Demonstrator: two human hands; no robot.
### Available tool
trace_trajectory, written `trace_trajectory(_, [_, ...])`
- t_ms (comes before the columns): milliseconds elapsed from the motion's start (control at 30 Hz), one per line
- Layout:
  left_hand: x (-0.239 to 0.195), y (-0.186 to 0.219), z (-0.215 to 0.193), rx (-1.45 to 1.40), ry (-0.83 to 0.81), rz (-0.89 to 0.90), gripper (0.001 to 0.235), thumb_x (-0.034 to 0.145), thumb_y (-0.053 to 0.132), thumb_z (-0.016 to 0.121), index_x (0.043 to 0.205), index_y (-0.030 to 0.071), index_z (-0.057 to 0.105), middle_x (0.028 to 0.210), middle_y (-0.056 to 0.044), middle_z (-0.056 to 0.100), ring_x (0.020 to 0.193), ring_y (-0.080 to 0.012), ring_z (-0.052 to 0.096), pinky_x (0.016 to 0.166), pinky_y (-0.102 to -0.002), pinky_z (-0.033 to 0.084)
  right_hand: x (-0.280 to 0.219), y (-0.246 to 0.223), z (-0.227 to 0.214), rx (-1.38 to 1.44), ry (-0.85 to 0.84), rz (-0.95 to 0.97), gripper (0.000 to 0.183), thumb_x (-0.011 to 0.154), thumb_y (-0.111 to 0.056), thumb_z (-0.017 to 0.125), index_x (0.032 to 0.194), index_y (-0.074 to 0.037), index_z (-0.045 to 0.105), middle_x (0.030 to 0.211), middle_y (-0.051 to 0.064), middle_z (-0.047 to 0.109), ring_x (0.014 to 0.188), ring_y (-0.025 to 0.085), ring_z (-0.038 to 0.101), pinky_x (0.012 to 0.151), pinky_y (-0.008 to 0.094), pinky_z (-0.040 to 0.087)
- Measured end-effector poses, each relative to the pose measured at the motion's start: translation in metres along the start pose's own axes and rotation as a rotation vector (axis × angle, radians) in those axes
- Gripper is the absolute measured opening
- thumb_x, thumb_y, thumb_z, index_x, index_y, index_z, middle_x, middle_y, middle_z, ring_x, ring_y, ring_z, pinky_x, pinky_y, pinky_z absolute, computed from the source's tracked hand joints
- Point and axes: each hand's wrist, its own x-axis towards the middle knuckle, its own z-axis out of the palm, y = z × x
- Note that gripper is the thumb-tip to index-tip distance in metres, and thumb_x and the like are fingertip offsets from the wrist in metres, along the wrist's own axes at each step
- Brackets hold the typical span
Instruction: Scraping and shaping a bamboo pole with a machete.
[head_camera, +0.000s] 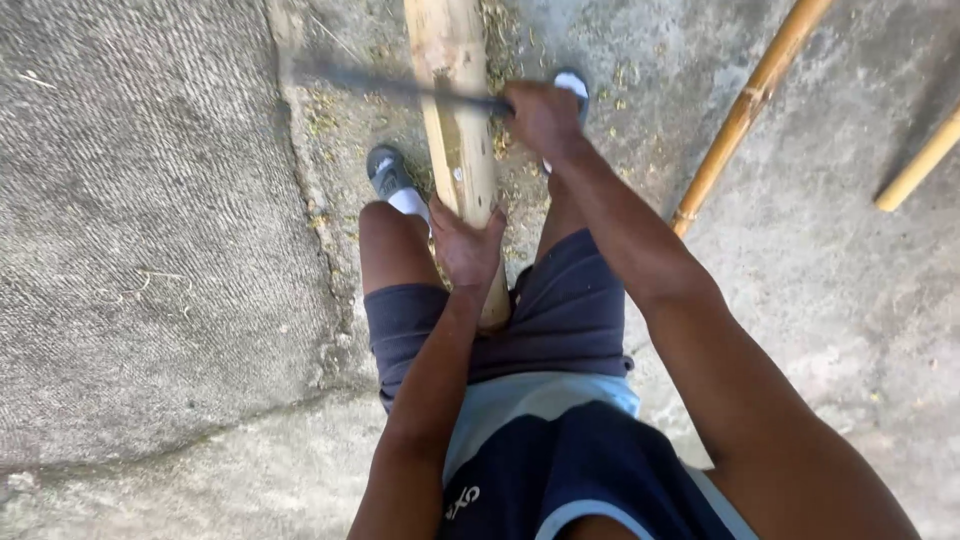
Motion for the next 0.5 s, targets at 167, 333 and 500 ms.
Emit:
trace_trajectory(167, [0.005,-0.003,0.003,-0.007,0.02,0.018,0.113,0.075,0.049,0.087,0.149,-0.01,0.026,0.138,-0.033,0.048,0.125,-0.0489,0.052,0.105,-0.053,0.045,0.011,0.003,-0.01,0.082,0.137,0.159,0.014,0.088,-0.017,0.079,0.089,-0.008,0.068,0.068,0.013,0.068,0.06,0.034,0.069,0.057,0.048,0.052])
trace_trajectory(333, [0.001,0.005,-0.003,-0.023,0.004,0.027,0.109,0.077,0.046,0.086,0.149,-0.01,0.027,0.136,-0.031,0.049,0.124,-0.048,0.053,0.105,-0.053,0.046,0.001,0.002,-0.005,0.085,0.17,-0.006,0.013,0.085,-0.015,0.079,0.09,-0.009,0.069,0.076,0.014,0.07,0.068,0.035,0.07,0.061,0.048,0.053])
trace_trajectory(500, [0.002,0.008,-0.004,-0.027,-0.034,-0.017,0.108,0.077,0.045,0.087,0.149,-0.009,0.027,0.134,-0.03,0.05,0.123,-0.0473,0.054,0.104,-0.053,0.045,-0.007,0.007,0.01,0.116,0.061,0.026,0.01,0.092,-0.014,0.076,0.088,-0.008,0.069,0.078,0.013,0.071,0.065,0.032,0.07,0.064,0.048,0.053])
